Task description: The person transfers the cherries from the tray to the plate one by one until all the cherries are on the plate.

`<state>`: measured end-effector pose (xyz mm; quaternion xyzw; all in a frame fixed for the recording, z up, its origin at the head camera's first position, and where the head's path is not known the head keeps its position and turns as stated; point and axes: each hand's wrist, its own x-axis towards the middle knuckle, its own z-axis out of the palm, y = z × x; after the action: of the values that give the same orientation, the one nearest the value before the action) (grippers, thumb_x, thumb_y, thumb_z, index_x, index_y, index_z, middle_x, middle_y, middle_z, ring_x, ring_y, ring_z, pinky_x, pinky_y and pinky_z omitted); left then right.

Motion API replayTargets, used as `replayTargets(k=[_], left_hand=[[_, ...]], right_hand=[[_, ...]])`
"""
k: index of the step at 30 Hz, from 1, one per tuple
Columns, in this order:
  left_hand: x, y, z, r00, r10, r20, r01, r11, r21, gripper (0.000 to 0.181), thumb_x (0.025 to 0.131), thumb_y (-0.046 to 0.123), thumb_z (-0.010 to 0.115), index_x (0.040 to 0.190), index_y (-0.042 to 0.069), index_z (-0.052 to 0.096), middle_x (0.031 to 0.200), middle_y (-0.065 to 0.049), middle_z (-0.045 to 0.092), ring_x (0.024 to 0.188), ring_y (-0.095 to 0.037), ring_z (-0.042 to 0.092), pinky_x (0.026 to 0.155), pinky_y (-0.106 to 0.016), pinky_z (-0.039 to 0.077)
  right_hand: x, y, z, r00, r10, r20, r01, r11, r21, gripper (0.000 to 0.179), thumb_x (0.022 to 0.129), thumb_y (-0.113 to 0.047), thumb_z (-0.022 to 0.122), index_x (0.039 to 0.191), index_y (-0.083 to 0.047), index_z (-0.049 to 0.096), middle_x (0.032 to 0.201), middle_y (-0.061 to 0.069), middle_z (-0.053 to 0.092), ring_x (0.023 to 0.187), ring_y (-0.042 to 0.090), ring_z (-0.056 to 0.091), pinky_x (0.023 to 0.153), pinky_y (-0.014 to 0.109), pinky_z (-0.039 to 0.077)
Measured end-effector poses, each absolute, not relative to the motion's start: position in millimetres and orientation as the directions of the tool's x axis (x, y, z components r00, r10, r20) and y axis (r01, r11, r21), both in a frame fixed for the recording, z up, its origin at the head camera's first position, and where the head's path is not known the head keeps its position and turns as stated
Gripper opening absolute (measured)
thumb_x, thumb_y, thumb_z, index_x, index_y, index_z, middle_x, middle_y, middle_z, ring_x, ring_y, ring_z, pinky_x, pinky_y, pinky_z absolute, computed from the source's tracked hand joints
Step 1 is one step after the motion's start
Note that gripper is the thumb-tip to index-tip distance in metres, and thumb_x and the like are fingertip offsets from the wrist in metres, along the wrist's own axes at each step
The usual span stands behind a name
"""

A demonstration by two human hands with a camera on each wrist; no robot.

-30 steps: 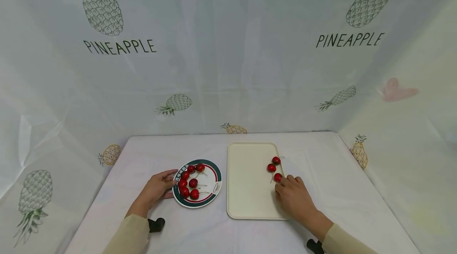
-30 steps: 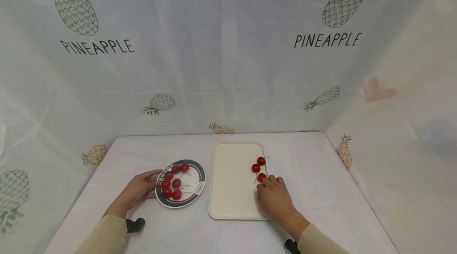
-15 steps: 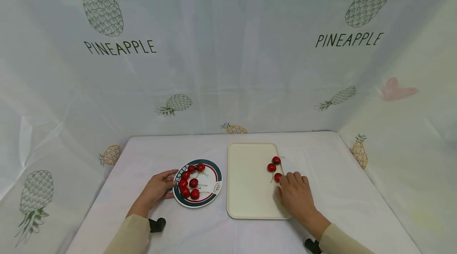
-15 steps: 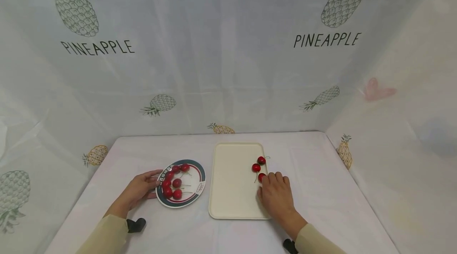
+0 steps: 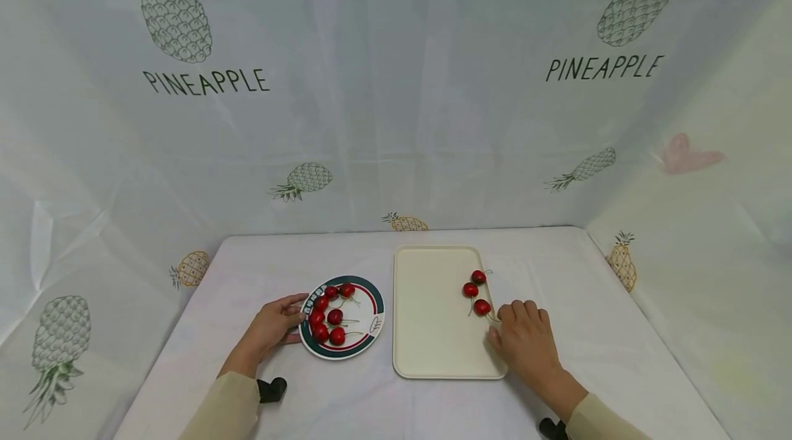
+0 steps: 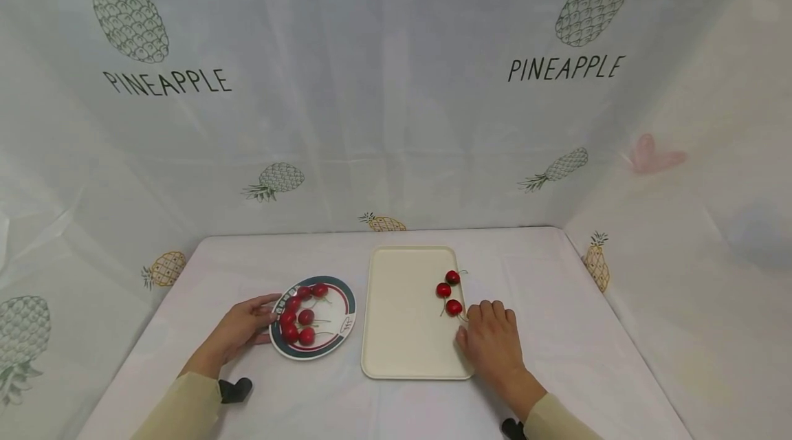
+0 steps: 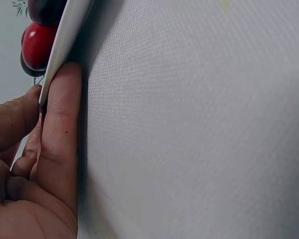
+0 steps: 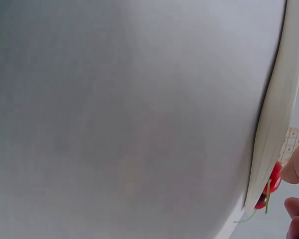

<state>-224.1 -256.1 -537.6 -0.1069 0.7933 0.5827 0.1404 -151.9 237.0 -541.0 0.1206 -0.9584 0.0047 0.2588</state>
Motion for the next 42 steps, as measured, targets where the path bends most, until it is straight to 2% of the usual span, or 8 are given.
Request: replayTargets(k=[4,11,16,28,37,40,42], left_hand=[[-223.2,-256.2,-537.4,-0.939,-0.004,-0.343,-0.328,0.303,0.895,0.05,0.104,0.005,0.063,0.153,0.009,0.054,0.123,-0.019,0.06,0.089,-0.02,0.07,0.077,-0.04,0.067],[-224.4,-257.2,-539.1,-0.939,-0.004,-0.343,-0.328,0.304,0.894,0.05,0.104,0.005,0.063,0.154,0.01,0.054,0.122,-0.018,0.06,0.089,-0.02,0.07,0.077,-0.039,0.067],[-225.6,-257.0,-538.8,-0.938,-0.007,-0.346,-0.333,0.287,0.898,0.05,0.104,0.005,0.064,0.153,0.011,0.055,0.121,-0.017,0.06,0.088,-0.02,0.07,0.076,-0.038,0.067],[-223.2,-256.3,-536.5,-0.938,-0.015,-0.348,-0.337,0.293,0.895,0.05,0.104,0.006,0.064,0.153,0.01,0.055,0.123,-0.019,0.061,0.09,-0.02,0.07,0.077,-0.039,0.067],[-225.4,-257.2,-541.3,-0.938,-0.005,-0.347,-0.335,0.275,0.901,0.049,0.105,0.004,0.062,0.153,0.009,0.054,0.125,-0.02,0.062,0.092,-0.02,0.07,0.078,-0.04,0.067],[-225.1,-256.9,-541.1,-0.938,-0.008,-0.346,-0.335,0.276,0.901,0.05,0.104,0.004,0.062,0.153,0.009,0.054,0.125,-0.02,0.062,0.091,-0.02,0.07,0.077,-0.04,0.067],[-224.6,-256.9,-540.8,-0.938,-0.013,-0.348,-0.337,0.279,0.899,0.05,0.104,0.004,0.062,0.153,0.009,0.055,0.125,-0.02,0.063,0.092,-0.02,0.071,0.077,-0.04,0.067]], right_hand=[[-155.3,242.7,-541.0,-0.825,-0.284,0.489,-0.259,0.958,0.12,0.036,0.081,-0.026,0.085,0.09,-0.004,0.058,0.079,0.006,0.047,0.078,0.028,0.044,0.067,0.038,0.038],[-159.5,248.0,-543.2,-0.799,-0.342,0.495,-0.296,0.94,0.172,0.033,0.081,-0.017,0.083,0.077,-0.008,0.051,0.073,0.005,0.044,0.077,0.029,0.044,0.065,0.038,0.035],[-160.8,247.7,-543.3,-0.796,-0.373,0.477,-0.313,0.928,0.204,0.032,0.082,-0.015,0.083,0.076,-0.007,0.053,0.071,0.003,0.043,0.075,0.027,0.045,0.064,0.037,0.035],[-163.0,237.4,-537.4,-0.828,-0.39,0.403,-0.295,0.914,0.279,0.032,0.082,-0.015,0.086,0.074,-0.005,0.056,0.07,0.005,0.044,0.073,0.026,0.043,0.065,0.036,0.036],[-167.0,230.1,-534.4,-0.87,-0.376,0.319,-0.273,0.906,0.322,0.026,0.081,-0.011,0.084,0.078,-0.002,0.061,0.071,0.006,0.044,0.076,0.027,0.042,0.068,0.038,0.039],[-169.9,228.9,-532.8,-0.84,-0.396,0.371,-0.293,0.907,0.302,0.027,0.083,-0.012,0.083,0.076,-0.004,0.058,0.071,0.006,0.045,0.075,0.027,0.042,0.067,0.037,0.037],[-172.8,227.9,-531.0,-0.793,-0.424,0.438,-0.328,0.902,0.281,0.025,0.087,-0.012,0.077,0.076,-0.004,0.055,0.071,0.006,0.044,0.074,0.026,0.041,0.066,0.036,0.035]])
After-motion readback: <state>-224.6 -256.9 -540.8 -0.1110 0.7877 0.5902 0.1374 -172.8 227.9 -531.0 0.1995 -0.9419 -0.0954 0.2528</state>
